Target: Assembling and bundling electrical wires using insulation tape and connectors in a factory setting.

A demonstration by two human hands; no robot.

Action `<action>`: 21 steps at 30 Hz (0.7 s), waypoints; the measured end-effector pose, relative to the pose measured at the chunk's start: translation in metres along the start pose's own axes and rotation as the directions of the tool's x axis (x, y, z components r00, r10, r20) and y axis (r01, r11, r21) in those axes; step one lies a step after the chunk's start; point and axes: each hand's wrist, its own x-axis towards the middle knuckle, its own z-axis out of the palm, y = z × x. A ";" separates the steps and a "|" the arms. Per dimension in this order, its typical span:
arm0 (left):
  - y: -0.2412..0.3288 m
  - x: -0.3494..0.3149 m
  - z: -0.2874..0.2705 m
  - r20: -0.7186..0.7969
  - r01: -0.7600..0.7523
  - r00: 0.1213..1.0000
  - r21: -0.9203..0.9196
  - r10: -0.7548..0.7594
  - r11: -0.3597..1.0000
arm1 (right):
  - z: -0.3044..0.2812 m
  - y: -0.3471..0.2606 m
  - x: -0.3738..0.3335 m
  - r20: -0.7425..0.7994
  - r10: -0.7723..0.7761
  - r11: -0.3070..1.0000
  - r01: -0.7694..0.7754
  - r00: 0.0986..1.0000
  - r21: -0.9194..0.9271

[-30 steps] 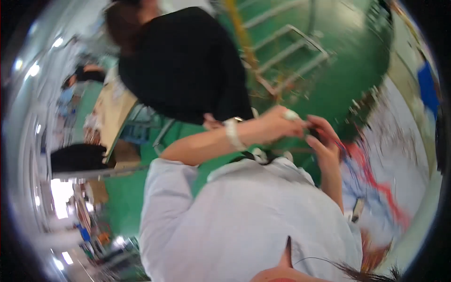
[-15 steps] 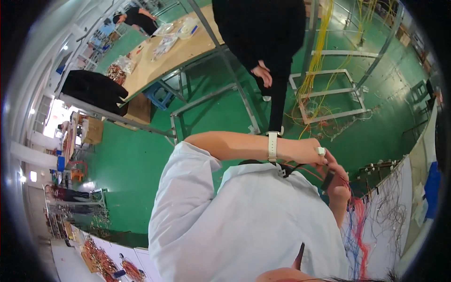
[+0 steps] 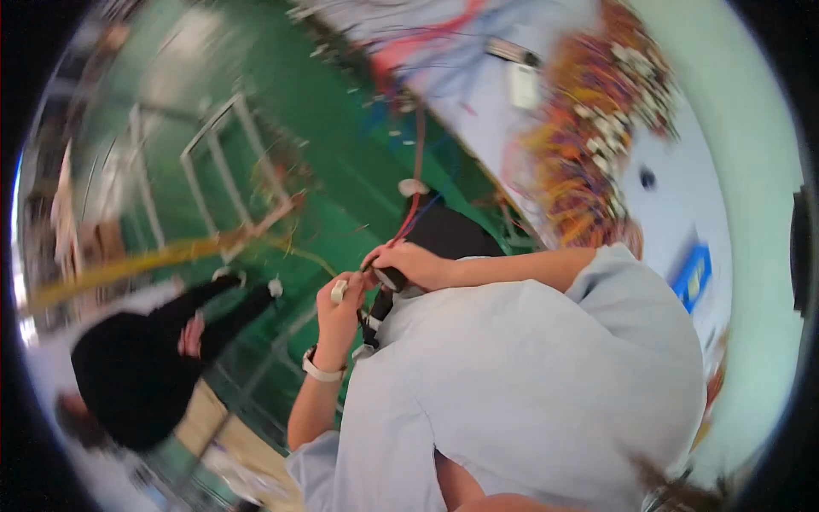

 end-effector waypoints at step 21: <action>-0.053 -0.127 0.130 0.622 -0.113 0.774 0.320 -0.119 0.941 | -0.112 0.085 -0.266 0.235 -0.323 0.500 0.376 0.917 -0.780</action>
